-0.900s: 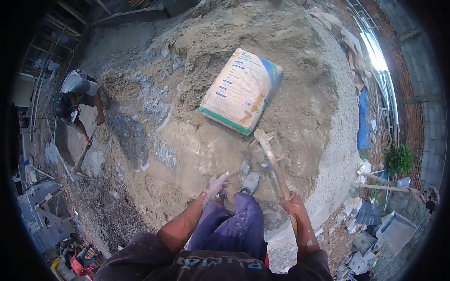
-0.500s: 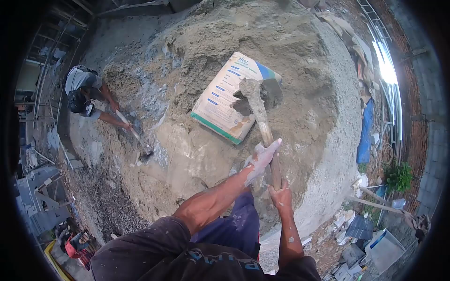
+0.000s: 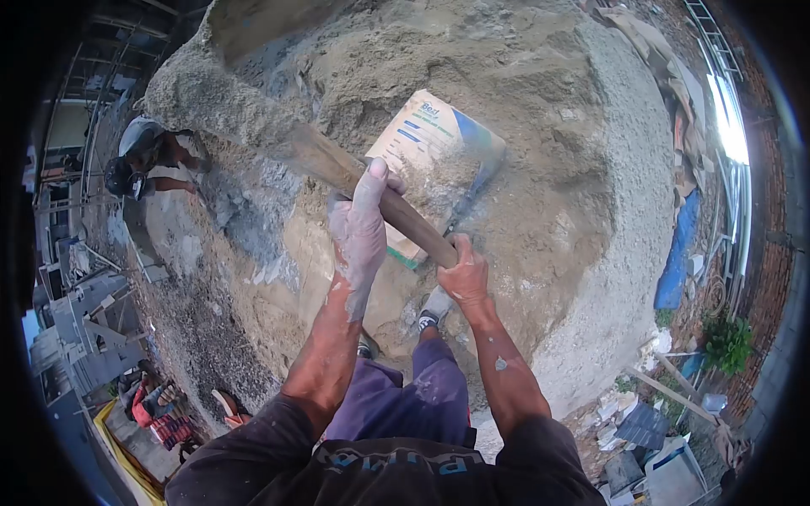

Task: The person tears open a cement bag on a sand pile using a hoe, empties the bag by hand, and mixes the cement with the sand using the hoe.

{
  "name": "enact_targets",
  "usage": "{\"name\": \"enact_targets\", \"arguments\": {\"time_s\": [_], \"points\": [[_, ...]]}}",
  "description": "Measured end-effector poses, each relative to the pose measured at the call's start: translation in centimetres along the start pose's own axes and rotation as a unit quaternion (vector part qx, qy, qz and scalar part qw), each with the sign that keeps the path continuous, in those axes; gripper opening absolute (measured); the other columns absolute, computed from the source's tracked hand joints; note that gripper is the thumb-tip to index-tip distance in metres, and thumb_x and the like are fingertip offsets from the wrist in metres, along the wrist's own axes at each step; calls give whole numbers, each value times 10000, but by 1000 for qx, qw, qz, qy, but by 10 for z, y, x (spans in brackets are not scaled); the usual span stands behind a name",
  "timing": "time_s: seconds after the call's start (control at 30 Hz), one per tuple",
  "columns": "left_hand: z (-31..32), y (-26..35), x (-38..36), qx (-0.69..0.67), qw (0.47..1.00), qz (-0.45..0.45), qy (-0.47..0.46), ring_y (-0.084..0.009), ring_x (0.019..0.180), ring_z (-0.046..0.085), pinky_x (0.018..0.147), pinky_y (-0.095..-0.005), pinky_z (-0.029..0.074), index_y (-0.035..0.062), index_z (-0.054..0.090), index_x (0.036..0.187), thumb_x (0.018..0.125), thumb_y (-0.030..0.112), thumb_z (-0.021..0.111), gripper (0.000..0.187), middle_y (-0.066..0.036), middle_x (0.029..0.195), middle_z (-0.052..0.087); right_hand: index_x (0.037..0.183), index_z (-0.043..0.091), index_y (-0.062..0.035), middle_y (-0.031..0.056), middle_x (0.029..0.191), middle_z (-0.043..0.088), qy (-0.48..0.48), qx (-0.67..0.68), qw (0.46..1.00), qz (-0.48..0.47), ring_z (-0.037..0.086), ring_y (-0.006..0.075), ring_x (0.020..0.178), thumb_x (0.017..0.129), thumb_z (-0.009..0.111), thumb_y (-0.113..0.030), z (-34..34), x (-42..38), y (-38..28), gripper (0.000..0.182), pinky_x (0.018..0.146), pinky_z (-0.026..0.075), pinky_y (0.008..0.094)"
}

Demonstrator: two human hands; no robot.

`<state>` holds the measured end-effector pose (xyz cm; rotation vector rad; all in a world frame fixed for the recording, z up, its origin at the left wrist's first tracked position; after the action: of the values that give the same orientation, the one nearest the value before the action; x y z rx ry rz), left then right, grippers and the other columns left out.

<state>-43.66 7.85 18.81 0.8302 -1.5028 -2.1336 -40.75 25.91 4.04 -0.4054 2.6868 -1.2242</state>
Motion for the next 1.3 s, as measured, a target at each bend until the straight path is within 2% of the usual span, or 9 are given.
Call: {"name": "enact_targets", "arguments": {"time_s": [0.17,0.27,0.43,0.5,0.6,0.73,1.07,1.23,1.3], "points": [[9,35,48,-39,967,241,76,-139,797,612,808,-322,515,-10,490,1181,934,247,650,390,-57,843,630,994,548,-91,141,827,677,-3,52,978,-200,673,350,769,738,706,-140,-14,136,-104,304,663,535,425],[33,-52,72,-31,957,252,136,-169,689,619,661,-320,531,24,432,1104,990,280,552,305,-96,768,614,1012,533,-78,182,878,681,-81,11,979,-187,674,372,813,804,643,-174,-8,170,-93,254,686,531,458],[119,-281,57,-105,972,-136,158,-169,591,570,543,-301,492,-6,414,1136,933,297,623,420,-75,720,571,1114,571,-10,231,1027,675,-284,-222,930,72,653,411,938,825,583,-197,-63,156,77,344,791,507,496],[132,-337,41,-141,890,-428,68,-200,607,592,567,-330,520,20,468,1094,922,294,635,364,-67,739,588,1092,603,-5,232,997,680,-304,-285,896,156,655,412,936,818,567,-194,-62,127,144,335,823,509,496],[113,-348,59,-148,849,-507,-22,-219,634,594,578,-392,543,59,485,1034,941,275,607,265,-64,775,581,1109,601,-6,236,975,684,-294,-320,882,184,666,393,932,851,518,-159,-56,119,135,311,825,518,489],[70,-335,103,-206,861,-459,67,-216,652,594,617,-383,548,94,524,926,941,305,603,226,-42,743,568,1091,594,-5,238,957,685,-273,-334,877,212,673,389,920,890,467,-138,-43,106,117,272,799,527,480],[-8,-364,95,-66,882,-466,27,-153,590,565,540,-348,513,116,545,852,930,262,601,175,-12,703,548,1202,533,-89,198,945,693,-206,-229,917,255,663,400,918,860,564,-255,52,0,132,381,828,510,497],[33,-260,105,57,945,-323,8,-160,606,573,536,-355,508,71,550,885,908,181,603,124,-41,714,559,1188,544,-98,181,998,688,-162,-196,931,261,664,390,911,782,670,-228,37,31,119,444,825,512,482],[45,-185,120,-11,978,-209,-20,-169,630,579,570,-359,514,51,535,922,905,154,610,129,-56,739,565,1137,555,-100,169,991,682,-32,-125,984,122,669,380,876,724,714,-171,25,72,75,449,779,525,473]]}}
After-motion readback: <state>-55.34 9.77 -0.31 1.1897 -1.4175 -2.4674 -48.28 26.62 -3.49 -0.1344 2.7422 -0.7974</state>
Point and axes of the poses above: each hand's wrist, its own x-axis towards the middle knuckle, its own z-axis out of the palm, y = z × x, the point moved 3 cm from there along x, towards the middle knuckle
